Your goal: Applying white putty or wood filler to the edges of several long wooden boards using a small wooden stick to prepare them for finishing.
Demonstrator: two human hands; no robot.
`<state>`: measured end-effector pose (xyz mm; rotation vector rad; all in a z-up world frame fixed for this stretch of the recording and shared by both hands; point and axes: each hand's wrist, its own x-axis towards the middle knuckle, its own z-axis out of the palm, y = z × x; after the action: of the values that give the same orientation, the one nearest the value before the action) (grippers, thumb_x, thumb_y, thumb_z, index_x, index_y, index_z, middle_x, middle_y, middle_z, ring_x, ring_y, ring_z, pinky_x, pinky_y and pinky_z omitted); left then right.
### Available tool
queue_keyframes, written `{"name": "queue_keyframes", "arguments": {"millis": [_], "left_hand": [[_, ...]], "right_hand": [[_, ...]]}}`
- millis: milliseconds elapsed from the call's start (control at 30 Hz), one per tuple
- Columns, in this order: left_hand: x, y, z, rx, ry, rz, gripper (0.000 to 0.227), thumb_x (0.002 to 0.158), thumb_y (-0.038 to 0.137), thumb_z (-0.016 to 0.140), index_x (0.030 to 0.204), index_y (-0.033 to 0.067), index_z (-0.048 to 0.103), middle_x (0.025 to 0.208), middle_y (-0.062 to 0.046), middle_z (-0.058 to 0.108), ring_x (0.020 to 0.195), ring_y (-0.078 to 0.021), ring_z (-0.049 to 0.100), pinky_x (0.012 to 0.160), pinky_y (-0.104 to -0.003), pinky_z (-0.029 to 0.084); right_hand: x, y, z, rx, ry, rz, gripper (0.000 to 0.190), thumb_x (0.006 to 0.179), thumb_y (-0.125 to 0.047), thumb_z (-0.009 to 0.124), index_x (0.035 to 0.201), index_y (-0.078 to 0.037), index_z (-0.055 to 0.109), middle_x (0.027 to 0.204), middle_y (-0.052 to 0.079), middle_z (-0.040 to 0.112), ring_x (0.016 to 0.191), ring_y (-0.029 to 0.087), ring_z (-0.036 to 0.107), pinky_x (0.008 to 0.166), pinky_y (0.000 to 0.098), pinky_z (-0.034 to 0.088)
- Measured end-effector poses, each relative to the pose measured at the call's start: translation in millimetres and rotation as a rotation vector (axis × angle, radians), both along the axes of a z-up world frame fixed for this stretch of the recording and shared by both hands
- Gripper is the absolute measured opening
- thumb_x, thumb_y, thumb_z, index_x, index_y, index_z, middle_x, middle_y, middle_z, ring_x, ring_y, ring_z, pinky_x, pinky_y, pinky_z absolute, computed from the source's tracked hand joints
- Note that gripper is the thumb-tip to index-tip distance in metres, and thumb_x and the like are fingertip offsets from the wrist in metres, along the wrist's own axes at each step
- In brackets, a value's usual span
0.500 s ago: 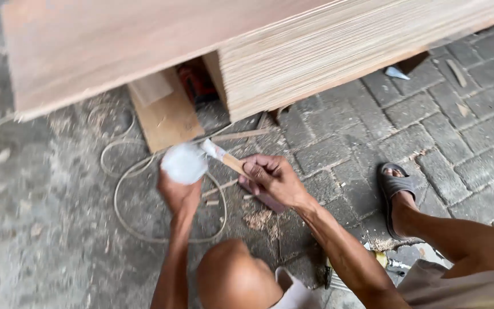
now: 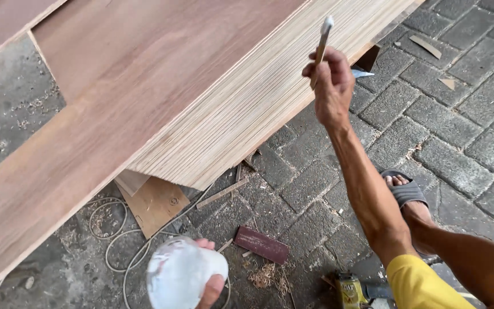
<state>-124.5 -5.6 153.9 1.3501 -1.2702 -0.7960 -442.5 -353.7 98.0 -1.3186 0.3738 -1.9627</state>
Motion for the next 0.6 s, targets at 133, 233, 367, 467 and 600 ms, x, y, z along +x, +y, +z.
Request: {"name": "queue_keyframes", "arguments": {"millis": [133,233,367,467,600], "left_hand": [[-46.6,-28.2,-32.8,0.153,-0.078,0.251,0.082,0.054,0.011,0.095,0.130,0.0079,0.064,0.118,-0.006,0.076,0.110,-0.0180,0.072,0.102,-0.037,0.052],[-49.3,-47.3,-71.1,0.397,-0.040,0.511,0.110,0.036,0.001,0.101,0.137,0.0132,0.057,0.132,-0.008,0.068,0.121,-0.0233,0.064,0.094,-0.041,0.066],[-65.7,-79.6,-60.2,0.674,0.175,0.383,0.113,0.045,-0.019,0.095,0.143,0.0185,0.054,0.147,-0.012,0.056,0.126,-0.0355,0.065,0.082,-0.054,0.077],[-71.4,-92.1,-50.6,0.512,-0.218,0.250,0.085,0.043,0.019,0.105,0.121,0.0110,0.073,0.118,-0.007,0.080,0.108,-0.0232,0.078,0.089,-0.036,0.073],[-52.5,-85.8,-103.9,0.518,0.383,0.322,0.085,0.049,-0.013,0.089,0.129,-0.0007,0.064,0.138,-0.021,0.058,0.122,-0.0442,0.063,0.086,-0.070,0.070]], "right_hand": [[-27.3,-37.3,3.7,0.016,0.001,-0.035,0.026,0.111,-0.026,0.064,0.129,-0.008,0.057,0.119,0.010,0.062,0.098,0.021,0.063,0.092,0.0367,0.058],[-34.0,-54.4,8.2,-0.005,0.027,-0.063,0.029,0.111,-0.028,0.063,0.130,-0.006,0.057,0.119,0.011,0.061,0.102,0.023,0.064,0.099,0.0397,0.059],[-36.6,-71.7,14.2,-0.050,0.024,-0.084,0.032,0.112,-0.029,0.063,0.131,-0.004,0.056,0.120,0.013,0.062,0.104,0.026,0.067,0.102,0.0422,0.060],[-35.3,-80.0,19.0,-0.072,-0.008,-0.091,0.031,0.113,-0.029,0.062,0.131,-0.004,0.056,0.121,0.015,0.060,0.105,0.028,0.065,0.101,0.0419,0.059],[-24.0,-89.7,14.7,-0.110,0.006,-0.113,0.026,0.113,-0.027,0.061,0.129,-0.006,0.057,0.117,0.013,0.060,0.100,0.027,0.066,0.093,0.0378,0.059]]}}
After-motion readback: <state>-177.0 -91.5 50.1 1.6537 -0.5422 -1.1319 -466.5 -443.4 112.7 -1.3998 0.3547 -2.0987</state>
